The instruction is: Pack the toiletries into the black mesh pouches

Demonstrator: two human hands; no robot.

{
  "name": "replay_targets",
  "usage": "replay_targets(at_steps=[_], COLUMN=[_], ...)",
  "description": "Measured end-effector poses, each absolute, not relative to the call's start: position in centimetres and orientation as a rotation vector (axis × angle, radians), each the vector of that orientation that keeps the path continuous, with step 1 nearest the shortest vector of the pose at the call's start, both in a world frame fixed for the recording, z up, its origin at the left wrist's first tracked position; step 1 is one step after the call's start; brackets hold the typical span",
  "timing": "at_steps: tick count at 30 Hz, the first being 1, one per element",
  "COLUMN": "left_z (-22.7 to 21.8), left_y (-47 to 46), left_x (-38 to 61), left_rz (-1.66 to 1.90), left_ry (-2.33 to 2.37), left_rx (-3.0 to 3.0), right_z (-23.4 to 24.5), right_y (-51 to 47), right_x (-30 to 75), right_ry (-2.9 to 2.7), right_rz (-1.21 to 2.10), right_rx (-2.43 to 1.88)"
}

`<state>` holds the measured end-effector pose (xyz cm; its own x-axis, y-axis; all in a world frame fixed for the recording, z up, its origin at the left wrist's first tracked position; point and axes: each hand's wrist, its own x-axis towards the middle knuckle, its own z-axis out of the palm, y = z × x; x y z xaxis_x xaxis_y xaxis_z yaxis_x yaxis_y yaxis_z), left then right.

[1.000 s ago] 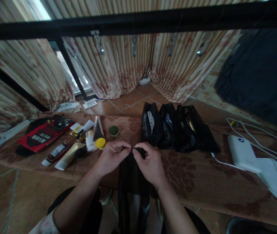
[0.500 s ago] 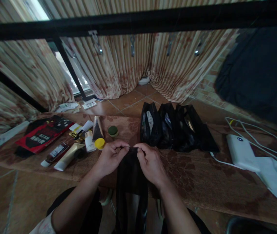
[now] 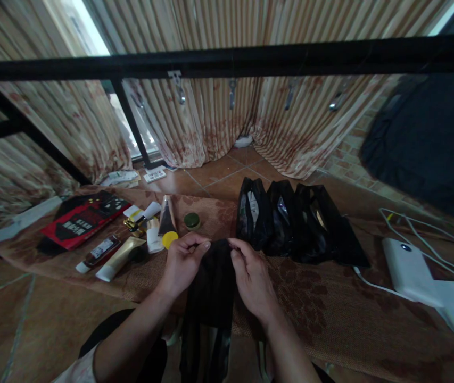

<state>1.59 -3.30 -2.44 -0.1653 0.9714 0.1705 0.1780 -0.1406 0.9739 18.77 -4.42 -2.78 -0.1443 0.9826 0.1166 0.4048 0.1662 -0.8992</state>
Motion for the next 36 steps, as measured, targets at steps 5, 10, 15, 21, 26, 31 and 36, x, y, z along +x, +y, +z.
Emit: replay_targets(at_steps=[5, 10, 15, 21, 26, 31, 36], left_z=[-2.2, -2.3, -2.9, -2.9, -3.0, -3.5, -3.8], left_y=[-2.4, -1.6, -1.1, -0.5, -0.1, -0.2, -0.3], left_x=[0.5, -0.7, -1.2, -1.6, -1.5, -0.7, -0.4], left_rz=[1.616, 1.817, 1.864, 1.769, 1.662, 1.558, 1.493], left_ry=[1.474, 1.617, 1.642, 1.603, 1.605, 1.645, 1.714], left_rx=[1.053, 0.927, 0.857, 0.772, 0.766, 0.821, 0.88], right_z=[-2.9, -2.5, -1.2, 0.2, 1.1, 1.6, 1.7], right_y=[-4.6, -5.3, -6.2, -7.1, -7.3, -7.3, -7.7], right_x=[18.9, 19.4, 21.2, 23.8, 24.0, 23.1, 22.4], right_ry=[-1.569, -1.579, -1.47, -1.507, -1.733, -1.801, -1.825], right_rz=[0.932, 1.071, 1.397, 1.562, 1.549, 1.517, 1.499], right_rx=[-1.343, -1.185, -0.876, -0.612, -0.728, -0.809, -0.824])
